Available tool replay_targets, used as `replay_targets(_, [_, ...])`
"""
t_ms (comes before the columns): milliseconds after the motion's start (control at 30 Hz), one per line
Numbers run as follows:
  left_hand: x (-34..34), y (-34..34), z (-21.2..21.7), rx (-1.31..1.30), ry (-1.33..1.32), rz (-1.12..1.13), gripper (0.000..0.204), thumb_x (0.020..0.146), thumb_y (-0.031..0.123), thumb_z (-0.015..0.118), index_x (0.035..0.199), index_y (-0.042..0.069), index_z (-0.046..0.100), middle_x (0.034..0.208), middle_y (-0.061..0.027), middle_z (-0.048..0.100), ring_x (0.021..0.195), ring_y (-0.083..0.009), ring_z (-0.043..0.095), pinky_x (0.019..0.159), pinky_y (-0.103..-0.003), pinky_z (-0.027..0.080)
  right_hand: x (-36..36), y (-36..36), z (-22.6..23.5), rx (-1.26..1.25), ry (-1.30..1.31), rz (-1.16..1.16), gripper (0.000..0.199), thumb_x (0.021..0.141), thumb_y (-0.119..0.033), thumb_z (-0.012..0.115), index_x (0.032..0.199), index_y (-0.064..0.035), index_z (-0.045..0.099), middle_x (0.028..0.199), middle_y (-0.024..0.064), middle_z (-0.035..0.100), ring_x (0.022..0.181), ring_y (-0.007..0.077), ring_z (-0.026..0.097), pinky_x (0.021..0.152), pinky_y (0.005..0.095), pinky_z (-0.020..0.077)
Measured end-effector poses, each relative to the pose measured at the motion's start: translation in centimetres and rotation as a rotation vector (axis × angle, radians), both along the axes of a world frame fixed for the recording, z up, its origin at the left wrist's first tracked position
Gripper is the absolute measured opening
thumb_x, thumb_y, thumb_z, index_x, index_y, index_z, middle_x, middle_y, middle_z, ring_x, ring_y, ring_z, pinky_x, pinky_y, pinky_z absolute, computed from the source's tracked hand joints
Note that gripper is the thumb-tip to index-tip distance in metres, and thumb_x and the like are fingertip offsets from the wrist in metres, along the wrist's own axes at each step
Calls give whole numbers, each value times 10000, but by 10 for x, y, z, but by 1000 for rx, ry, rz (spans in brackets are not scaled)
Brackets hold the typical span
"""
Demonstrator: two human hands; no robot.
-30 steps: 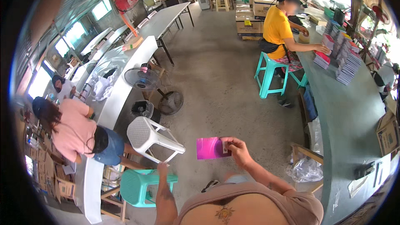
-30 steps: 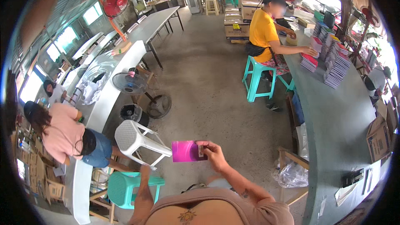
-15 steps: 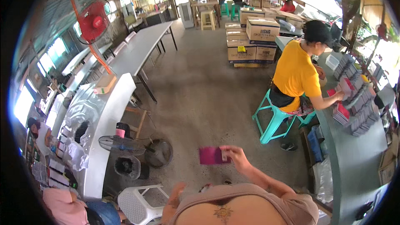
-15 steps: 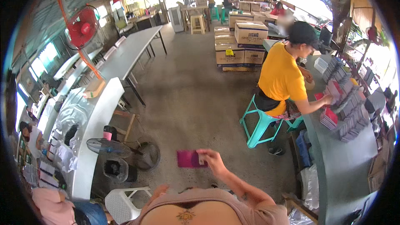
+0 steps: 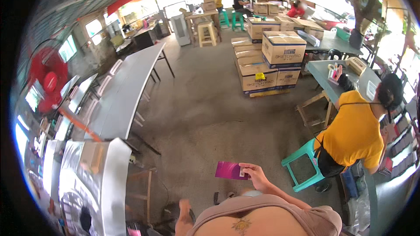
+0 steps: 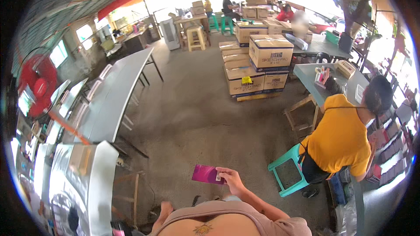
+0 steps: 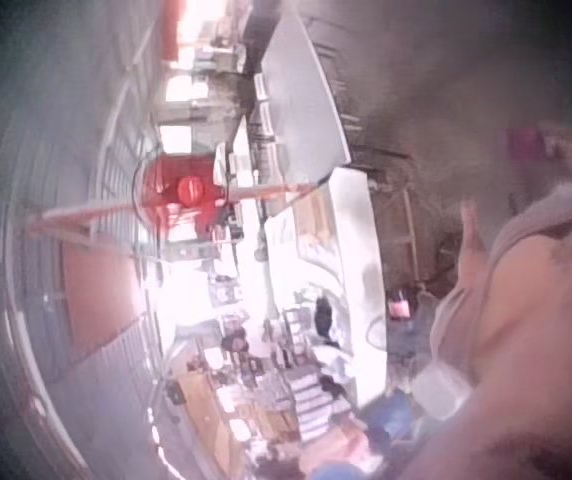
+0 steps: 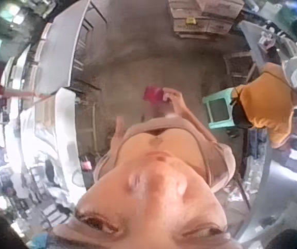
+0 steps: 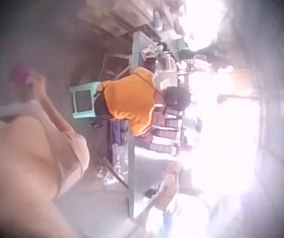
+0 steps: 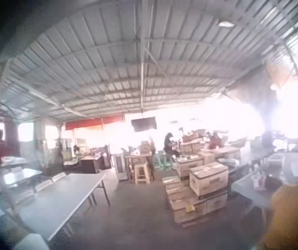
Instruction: The person trims and finishes several notebooks by aligning a stack and cutting the spiral binding with a small tool before carrying one notebook through the facility and placing it on another table.
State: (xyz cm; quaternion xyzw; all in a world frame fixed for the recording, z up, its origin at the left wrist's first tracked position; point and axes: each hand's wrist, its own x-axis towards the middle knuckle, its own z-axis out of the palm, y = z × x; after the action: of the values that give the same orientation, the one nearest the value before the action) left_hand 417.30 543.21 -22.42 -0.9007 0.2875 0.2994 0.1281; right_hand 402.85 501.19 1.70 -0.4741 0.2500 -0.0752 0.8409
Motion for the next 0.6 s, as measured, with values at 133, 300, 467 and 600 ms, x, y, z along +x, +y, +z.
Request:
replay_targets(133, [236, -179, 43, -700, -116, 398, 331, 902, 270, 511, 1030, 4, 661, 1009, -216, 663, 965, -361, 626, 815, -464, 475, 151, -67, 18, -145, -55, -47, 341, 855, -35, 576, 1190, -1, 622, 1021, 45, 649, 907, 127, 610, 814, 297, 494])
replay_targets(300, [404, -382, 82, -1134, 45, 447, 377, 925, 307, 542, 1150, 16, 628, 1063, -177, 678, 1041, -312, 634, 894, -390, 485, 372, -223, 50, -413, -311, -416, 413, 866, 39, 586, 1275, -3, 560, 1211, 32, 586, 994, 102, 578, 870, 261, 473])
replay_targets(467, [521, -350, 10, -538, 214, 492, 457, 909, 381, 512, 1192, 42, 627, 1188, -172, 639, 1146, -321, 578, 964, -426, 444, 585, -323, 119, -571, -465, -213, 442, 856, 83, 586, 1285, -16, 548, 1098, 11, 607, 943, 66, 558, 842, 221, 462])
replay_targets(600, [582, -274, -4, -275, -49, 198, 226, 785, 210, 581, 777, 35, 724, 723, -181, 675, 697, -352, 670, 617, -438, 505, 746, -408, 125, -638, -385, -181, 407, 860, 56, 587, 1262, 1, 557, 1047, 9, 625, 904, 54, 556, 833, 223, 470])
